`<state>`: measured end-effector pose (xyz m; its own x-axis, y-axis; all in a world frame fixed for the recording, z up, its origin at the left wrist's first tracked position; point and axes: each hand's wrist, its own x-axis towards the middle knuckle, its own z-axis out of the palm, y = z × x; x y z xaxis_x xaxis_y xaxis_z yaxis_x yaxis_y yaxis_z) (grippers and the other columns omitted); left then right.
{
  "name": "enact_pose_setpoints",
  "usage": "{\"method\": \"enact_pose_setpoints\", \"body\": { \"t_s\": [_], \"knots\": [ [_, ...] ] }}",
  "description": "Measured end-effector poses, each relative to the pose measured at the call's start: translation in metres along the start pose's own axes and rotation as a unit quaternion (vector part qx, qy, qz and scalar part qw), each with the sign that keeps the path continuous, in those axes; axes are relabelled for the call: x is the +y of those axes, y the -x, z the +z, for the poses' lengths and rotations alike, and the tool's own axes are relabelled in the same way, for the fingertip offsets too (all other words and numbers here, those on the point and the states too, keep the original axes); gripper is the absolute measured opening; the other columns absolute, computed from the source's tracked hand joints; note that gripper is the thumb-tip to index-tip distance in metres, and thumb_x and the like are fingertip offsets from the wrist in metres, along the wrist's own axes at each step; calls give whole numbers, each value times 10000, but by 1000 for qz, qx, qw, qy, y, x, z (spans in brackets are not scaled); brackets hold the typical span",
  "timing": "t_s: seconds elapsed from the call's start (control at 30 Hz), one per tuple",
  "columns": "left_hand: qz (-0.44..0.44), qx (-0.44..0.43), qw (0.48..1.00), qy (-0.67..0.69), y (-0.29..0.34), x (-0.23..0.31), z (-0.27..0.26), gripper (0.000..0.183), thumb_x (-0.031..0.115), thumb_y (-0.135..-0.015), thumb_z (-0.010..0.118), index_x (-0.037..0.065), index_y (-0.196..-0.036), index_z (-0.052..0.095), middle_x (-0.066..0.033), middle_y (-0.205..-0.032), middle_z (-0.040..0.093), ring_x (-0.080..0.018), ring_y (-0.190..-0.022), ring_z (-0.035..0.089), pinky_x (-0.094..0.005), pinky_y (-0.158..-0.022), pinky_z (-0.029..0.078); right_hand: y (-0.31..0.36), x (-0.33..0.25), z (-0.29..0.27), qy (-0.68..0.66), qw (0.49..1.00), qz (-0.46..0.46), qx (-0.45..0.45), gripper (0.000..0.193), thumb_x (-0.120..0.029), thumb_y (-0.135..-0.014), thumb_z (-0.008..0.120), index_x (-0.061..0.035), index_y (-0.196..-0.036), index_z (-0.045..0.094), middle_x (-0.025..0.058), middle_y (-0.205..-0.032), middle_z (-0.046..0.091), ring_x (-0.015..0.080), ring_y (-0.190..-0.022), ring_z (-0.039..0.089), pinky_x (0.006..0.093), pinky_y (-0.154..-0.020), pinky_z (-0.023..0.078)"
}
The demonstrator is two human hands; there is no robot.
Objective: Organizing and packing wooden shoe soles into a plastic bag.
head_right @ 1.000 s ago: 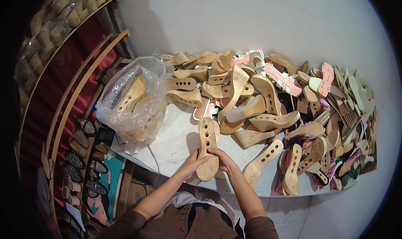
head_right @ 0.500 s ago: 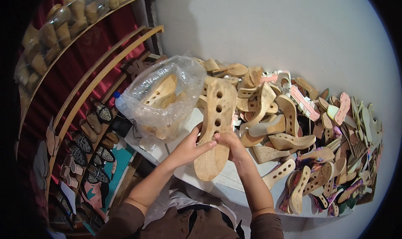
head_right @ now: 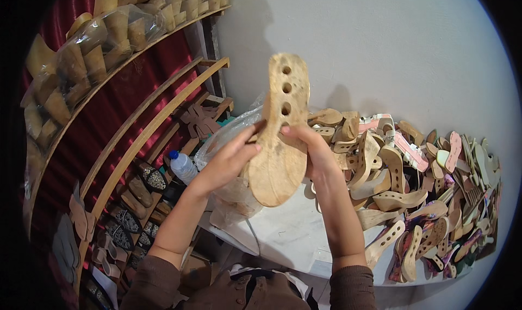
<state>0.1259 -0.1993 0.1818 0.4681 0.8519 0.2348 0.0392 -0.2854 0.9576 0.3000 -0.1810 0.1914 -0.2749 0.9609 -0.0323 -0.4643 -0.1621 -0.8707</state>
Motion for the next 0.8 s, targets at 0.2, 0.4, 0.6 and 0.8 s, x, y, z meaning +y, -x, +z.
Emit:
{"method": "enact_pose_setpoints", "body": {
  "t_s": [0.2,0.4,0.6,0.8],
  "knots": [
    [85,71,994,23,-16,-13,-38,539,193,-906,427,-74,-1322,212,-219,-1279,396,-232,-1205,388,-307,-981,308,-41,-6,36,62,995,-72,-34,948,-85,-704,644,-106,-1364,-34,232,-1214,363,284,-1022,522,399,-804,496],
    [12,60,995,-78,-11,-18,-52,468,238,-921,437,-51,-1260,292,-195,-1180,490,-201,-1084,493,-303,-873,414,-53,10,16,64,997,38,-15,682,-226,-759,648,0,-1297,294,160,-1105,514,213,-917,585,317,-746,519],
    [-8,-149,955,-255,17,-25,-81,524,358,-852,541,-55,-1153,427,-214,-1093,548,-281,-1041,539,-322,-875,413,-28,32,3,-106,990,86,26,301,-247,-792,609,-11,-977,578,105,-833,645,185,-724,633,297,-664,519],
    [192,-238,801,-515,40,-79,-61,541,442,-748,620,-19,-1013,522,-160,-877,616,-295,-836,605,-360,-728,460,-31,54,-3,-80,976,181,89,245,-190,-765,648,-21,-933,589,103,-854,639,198,-718,629,315,-666,521]
  ]
}}
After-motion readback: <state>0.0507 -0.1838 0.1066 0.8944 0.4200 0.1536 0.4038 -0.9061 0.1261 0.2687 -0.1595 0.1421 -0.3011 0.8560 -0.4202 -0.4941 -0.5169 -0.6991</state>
